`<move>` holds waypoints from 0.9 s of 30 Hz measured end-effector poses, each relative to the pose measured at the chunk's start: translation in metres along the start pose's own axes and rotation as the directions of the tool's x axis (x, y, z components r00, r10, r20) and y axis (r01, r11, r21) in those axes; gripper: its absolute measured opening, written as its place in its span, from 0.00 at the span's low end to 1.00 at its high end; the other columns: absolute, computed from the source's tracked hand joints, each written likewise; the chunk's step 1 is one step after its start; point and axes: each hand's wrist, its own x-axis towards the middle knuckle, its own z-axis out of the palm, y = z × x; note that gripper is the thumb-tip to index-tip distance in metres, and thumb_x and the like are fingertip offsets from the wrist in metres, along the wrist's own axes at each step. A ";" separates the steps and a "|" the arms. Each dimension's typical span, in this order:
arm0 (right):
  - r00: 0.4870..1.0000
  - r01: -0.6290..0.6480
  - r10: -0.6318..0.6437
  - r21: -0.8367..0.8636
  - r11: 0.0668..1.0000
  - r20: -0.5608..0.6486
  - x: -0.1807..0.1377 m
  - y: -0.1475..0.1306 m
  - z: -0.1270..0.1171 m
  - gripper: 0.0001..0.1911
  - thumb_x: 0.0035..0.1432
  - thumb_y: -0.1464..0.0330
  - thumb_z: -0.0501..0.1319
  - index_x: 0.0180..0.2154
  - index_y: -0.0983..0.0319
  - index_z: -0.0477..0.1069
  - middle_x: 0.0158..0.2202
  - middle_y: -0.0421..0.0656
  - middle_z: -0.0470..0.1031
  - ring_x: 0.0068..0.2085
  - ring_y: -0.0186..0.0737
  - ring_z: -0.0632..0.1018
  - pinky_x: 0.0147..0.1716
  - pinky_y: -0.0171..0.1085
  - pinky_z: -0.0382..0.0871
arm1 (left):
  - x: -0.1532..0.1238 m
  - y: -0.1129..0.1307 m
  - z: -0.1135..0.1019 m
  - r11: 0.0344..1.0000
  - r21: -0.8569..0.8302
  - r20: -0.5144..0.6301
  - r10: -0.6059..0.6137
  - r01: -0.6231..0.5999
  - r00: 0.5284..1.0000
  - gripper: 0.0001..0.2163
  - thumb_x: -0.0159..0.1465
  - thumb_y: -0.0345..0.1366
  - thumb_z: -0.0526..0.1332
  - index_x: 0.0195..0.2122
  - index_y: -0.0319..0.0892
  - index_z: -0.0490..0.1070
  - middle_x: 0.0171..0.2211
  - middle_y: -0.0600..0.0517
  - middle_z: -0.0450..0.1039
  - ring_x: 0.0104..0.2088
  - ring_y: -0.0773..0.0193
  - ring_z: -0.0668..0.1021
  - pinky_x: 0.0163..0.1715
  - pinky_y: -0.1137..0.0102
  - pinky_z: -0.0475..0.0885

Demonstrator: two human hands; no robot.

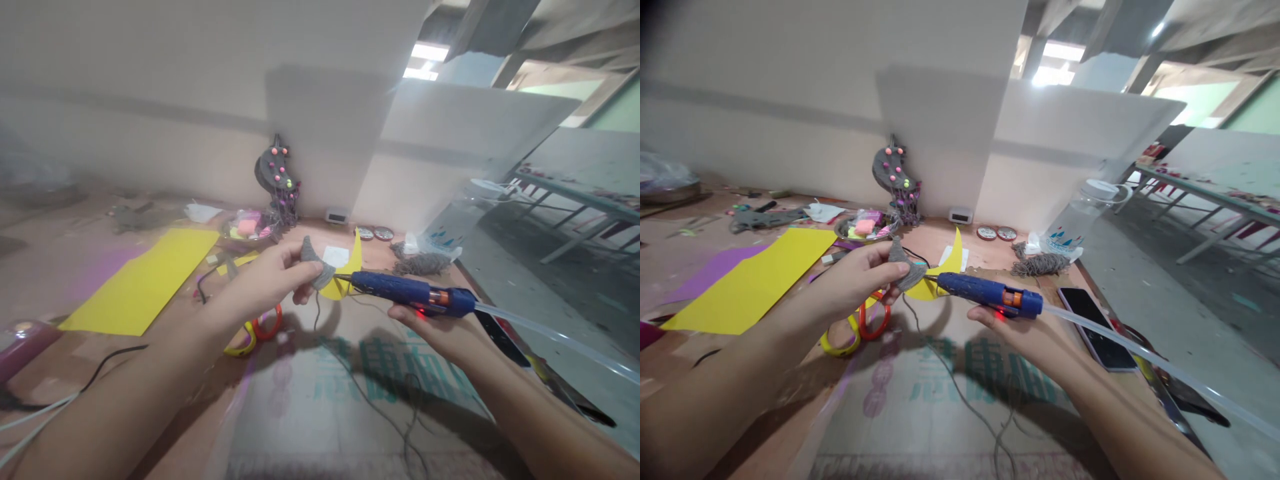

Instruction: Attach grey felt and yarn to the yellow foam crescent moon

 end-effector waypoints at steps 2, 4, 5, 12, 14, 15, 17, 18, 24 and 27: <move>1.000 -0.007 0.007 0.006 1.000 -0.006 0.002 0.001 -0.001 0.13 0.53 0.55 0.65 0.34 0.58 0.76 0.29 0.44 0.79 0.32 0.48 0.80 0.30 0.42 0.76 | 0.000 -0.001 0.000 1.000 0.014 0.000 -0.002 0.002 1.000 0.07 0.63 0.39 0.60 0.31 0.42 0.66 0.20 0.59 0.68 0.21 0.72 0.71 0.23 0.75 0.65; 0.999 -0.002 0.002 0.022 1.000 -0.044 0.003 -0.001 -0.001 0.15 0.51 0.55 0.66 0.34 0.59 0.76 0.30 0.44 0.79 0.33 0.49 0.79 0.32 0.43 0.76 | 0.000 -0.001 0.000 1.000 0.025 0.005 0.000 0.000 1.000 0.07 0.63 0.39 0.59 0.31 0.42 0.67 0.21 0.59 0.68 0.21 0.71 0.71 0.23 0.75 0.65; 0.997 -0.001 0.003 0.028 1.000 -0.072 0.004 -0.002 -0.001 0.15 0.50 0.55 0.67 0.34 0.59 0.75 0.31 0.45 0.79 0.34 0.49 0.80 0.34 0.44 0.77 | 0.000 -0.001 0.000 1.000 0.028 0.008 0.002 -0.003 1.000 0.07 0.63 0.39 0.59 0.31 0.42 0.67 0.21 0.59 0.68 0.21 0.71 0.71 0.23 0.75 0.65; 0.996 0.049 -0.048 0.006 0.999 -0.077 0.005 -0.002 -0.002 0.15 0.50 0.56 0.68 0.36 0.58 0.75 0.36 0.46 0.80 0.39 0.52 0.80 0.39 0.46 0.77 | 0.000 0.001 0.000 0.998 0.071 -0.006 -0.001 0.001 1.000 0.07 0.63 0.40 0.59 0.31 0.43 0.66 0.20 0.58 0.68 0.21 0.70 0.71 0.23 0.74 0.65; 0.996 0.057 -0.057 0.005 0.998 -0.068 0.005 -0.001 -0.002 0.14 0.50 0.57 0.68 0.35 0.59 0.74 0.35 0.46 0.79 0.38 0.50 0.80 0.38 0.45 0.77 | 0.000 0.001 -0.001 0.997 0.082 -0.006 -0.003 0.003 1.000 0.07 0.62 0.40 0.59 0.31 0.42 0.66 0.21 0.58 0.68 0.21 0.69 0.71 0.23 0.73 0.65; 0.997 0.058 -0.058 0.002 0.998 -0.057 0.005 -0.001 -0.003 0.14 0.51 0.57 0.68 0.34 0.59 0.74 0.34 0.45 0.79 0.36 0.49 0.79 0.36 0.45 0.76 | 0.000 0.000 -0.001 0.996 0.088 -0.008 -0.006 0.007 1.000 0.07 0.62 0.40 0.59 0.31 0.42 0.66 0.21 0.58 0.68 0.21 0.69 0.71 0.23 0.73 0.65; 0.998 0.057 -0.058 -0.010 0.998 -0.029 0.005 -0.003 -0.003 0.14 0.52 0.56 0.67 0.29 0.59 0.71 0.28 0.43 0.76 0.32 0.46 0.78 0.34 0.44 0.75 | 0.000 -0.001 -0.001 0.995 0.100 -0.006 -0.015 0.015 1.000 0.08 0.62 0.41 0.59 0.31 0.42 0.66 0.22 0.57 0.69 0.21 0.68 0.71 0.23 0.72 0.64; 0.998 0.051 -0.052 -0.018 0.999 -0.022 0.005 -0.004 -0.003 0.15 0.53 0.56 0.66 0.27 0.59 0.69 0.25 0.42 0.73 0.30 0.45 0.77 0.32 0.43 0.75 | 0.000 -0.001 -0.002 0.994 0.104 -0.003 -0.018 0.018 1.000 0.08 0.62 0.41 0.59 0.31 0.42 0.66 0.22 0.57 0.69 0.21 0.68 0.71 0.23 0.72 0.64; 0.996 0.078 -0.078 0.014 0.997 -0.038 0.004 -0.013 -0.001 0.16 0.54 0.55 0.65 0.26 0.58 0.67 0.23 0.40 0.69 0.26 0.40 0.72 0.26 0.39 0.70 | -0.004 0.006 -0.004 0.989 0.145 0.038 -0.025 0.019 0.999 0.08 0.63 0.42 0.59 0.32 0.43 0.66 0.23 0.57 0.69 0.22 0.69 0.71 0.23 0.72 0.65; 0.996 0.064 -0.062 0.021 0.998 -0.064 0.003 -0.013 -0.003 0.16 0.54 0.55 0.65 0.26 0.59 0.67 0.24 0.39 0.69 0.27 0.39 0.71 0.27 0.38 0.68 | -0.005 0.010 -0.008 0.992 0.128 0.075 -0.008 -0.002 0.997 0.08 0.63 0.40 0.59 0.32 0.43 0.66 0.22 0.58 0.67 0.22 0.69 0.71 0.24 0.73 0.65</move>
